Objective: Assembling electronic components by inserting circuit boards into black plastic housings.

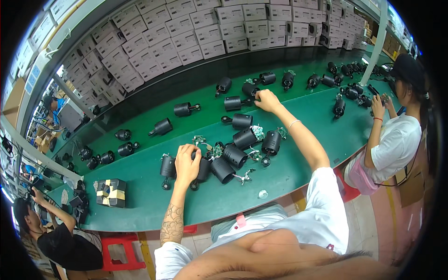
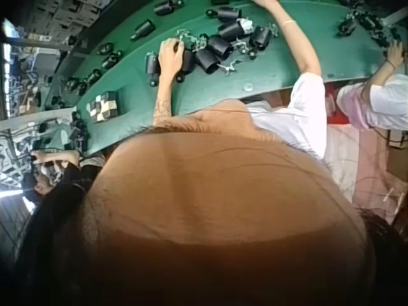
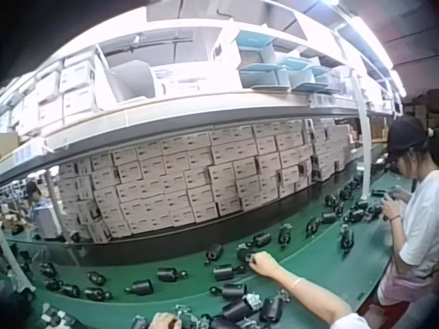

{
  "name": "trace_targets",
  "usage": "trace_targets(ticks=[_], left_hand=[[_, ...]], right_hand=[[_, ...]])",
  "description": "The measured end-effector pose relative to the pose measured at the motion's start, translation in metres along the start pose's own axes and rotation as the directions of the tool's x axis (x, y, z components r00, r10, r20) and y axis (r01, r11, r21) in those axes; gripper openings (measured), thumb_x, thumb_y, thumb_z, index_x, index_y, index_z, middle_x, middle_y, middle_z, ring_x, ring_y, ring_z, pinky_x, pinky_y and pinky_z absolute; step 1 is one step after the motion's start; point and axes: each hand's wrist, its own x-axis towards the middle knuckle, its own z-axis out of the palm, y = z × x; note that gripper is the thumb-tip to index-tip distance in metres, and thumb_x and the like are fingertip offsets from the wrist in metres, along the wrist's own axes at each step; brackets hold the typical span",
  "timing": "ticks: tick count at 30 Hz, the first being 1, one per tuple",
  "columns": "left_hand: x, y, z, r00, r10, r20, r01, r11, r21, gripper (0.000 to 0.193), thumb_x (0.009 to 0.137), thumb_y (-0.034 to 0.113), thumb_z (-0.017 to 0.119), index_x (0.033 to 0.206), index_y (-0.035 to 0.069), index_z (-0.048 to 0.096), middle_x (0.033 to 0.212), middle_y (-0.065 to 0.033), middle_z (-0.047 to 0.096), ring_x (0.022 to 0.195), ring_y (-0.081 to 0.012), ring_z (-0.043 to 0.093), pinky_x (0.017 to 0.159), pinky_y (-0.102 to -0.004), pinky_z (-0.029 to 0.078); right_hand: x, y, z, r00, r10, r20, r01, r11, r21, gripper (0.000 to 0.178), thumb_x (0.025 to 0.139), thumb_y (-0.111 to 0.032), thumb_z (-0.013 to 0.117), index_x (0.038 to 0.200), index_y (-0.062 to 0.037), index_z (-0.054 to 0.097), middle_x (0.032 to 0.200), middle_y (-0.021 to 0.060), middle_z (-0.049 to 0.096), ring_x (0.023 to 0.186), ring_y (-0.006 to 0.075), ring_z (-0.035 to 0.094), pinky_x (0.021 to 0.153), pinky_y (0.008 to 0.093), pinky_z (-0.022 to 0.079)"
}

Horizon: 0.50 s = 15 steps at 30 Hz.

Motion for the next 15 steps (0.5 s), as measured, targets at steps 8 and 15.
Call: trace_targets(ticks=[8, 15], left_hand=[[-0.003, 0.048, -0.015, 0.945, 0.185, -0.271, -0.197, 0.980, -0.016, 0.016, 0.083, 0.014, 0.057, 0.091, 0.002, 0.064, 0.102, -0.0114, 0.064, 0.097, -0.0285, 0.056, 0.087, -0.0381, 0.045], [-0.052, 0.126, 0.001, 0.826, -0.155, 0.541, 0.558, 0.101, -0.823, 0.039, 0.088, 0.021, 0.054, 0.121, 0.000, 0.054, 0.114, -0.0157, 0.061, 0.102, -0.0289, 0.058, 0.092, -0.0366, 0.046]], right_hand=[[-0.085, -0.073, -0.066, 0.909, 0.376, -0.183, 0.057, 0.321, 0.945, 0.016, 0.089, -0.008, 0.064, 0.099, 0.0030, 0.068, 0.083, 0.0091, 0.069, 0.071, 0.0121, 0.063, 0.070, 0.0230, 0.054], [-0.243, -0.180, -0.080, 0.945, -0.074, -0.318, 0.295, 0.612, 0.734, 0.016, 0.076, -0.003, 0.073, 0.092, -0.0045, 0.073, 0.087, 0.0069, 0.069, 0.071, 0.0164, 0.062, 0.064, 0.0257, 0.050]])
